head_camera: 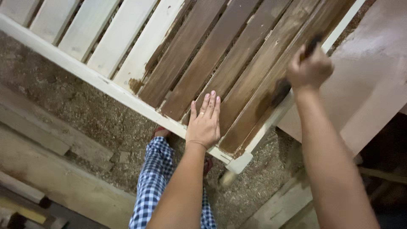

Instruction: The person applies brown wood stain with a brush to the slatted surface of a wooden furniture frame, brushing along the slats and dipping the brush back into the stain can as they work across the panel.

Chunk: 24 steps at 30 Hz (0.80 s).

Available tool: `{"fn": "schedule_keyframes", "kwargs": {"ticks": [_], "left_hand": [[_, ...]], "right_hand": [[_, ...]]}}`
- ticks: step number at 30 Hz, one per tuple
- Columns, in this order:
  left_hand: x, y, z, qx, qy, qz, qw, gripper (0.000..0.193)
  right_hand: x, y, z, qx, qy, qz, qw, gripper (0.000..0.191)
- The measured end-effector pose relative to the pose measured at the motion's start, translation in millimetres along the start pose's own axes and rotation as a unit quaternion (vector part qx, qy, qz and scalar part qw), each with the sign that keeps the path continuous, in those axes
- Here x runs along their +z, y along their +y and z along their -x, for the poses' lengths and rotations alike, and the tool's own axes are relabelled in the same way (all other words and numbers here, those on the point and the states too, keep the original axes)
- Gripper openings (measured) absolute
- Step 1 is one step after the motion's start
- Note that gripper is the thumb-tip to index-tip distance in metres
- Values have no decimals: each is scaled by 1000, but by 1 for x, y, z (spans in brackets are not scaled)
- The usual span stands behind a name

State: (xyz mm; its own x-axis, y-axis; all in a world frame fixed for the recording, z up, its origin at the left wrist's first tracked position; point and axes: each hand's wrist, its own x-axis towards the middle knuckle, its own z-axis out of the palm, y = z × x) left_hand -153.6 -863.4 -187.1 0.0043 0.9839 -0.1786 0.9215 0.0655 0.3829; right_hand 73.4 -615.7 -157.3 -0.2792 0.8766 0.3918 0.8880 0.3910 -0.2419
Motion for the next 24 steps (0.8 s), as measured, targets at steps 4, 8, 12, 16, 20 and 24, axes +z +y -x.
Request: {"fn": "schedule_keyframes", "kwargs": {"ticks": [4,8,12,16,20,24], "left_hand": [[0,-2,-1,-7,-21,-7,1000,71],[-3,-1,0,-7,-19,0,1000,72],[-7,0,-3,-13,-15,15,1000,70],[-5,-1,-5,-9,-8,10,1000,70],[-3,-3,-2,-18,-19,25,999,71],[-7,-4,0,-10,-29,4,1000,71]], "right_hand": [[19,13,-21,-181,91,126,971,15],[-27,-30,54,-69,62,68,993,32],[-55,-105,129,-70,61,-103,990,26],[-41,-76,116,-10,-29,-106,994,30],[-6,22,34,-19,-14,-11,1000,20],[18,85,-71,-110,72,116,985,12]]}}
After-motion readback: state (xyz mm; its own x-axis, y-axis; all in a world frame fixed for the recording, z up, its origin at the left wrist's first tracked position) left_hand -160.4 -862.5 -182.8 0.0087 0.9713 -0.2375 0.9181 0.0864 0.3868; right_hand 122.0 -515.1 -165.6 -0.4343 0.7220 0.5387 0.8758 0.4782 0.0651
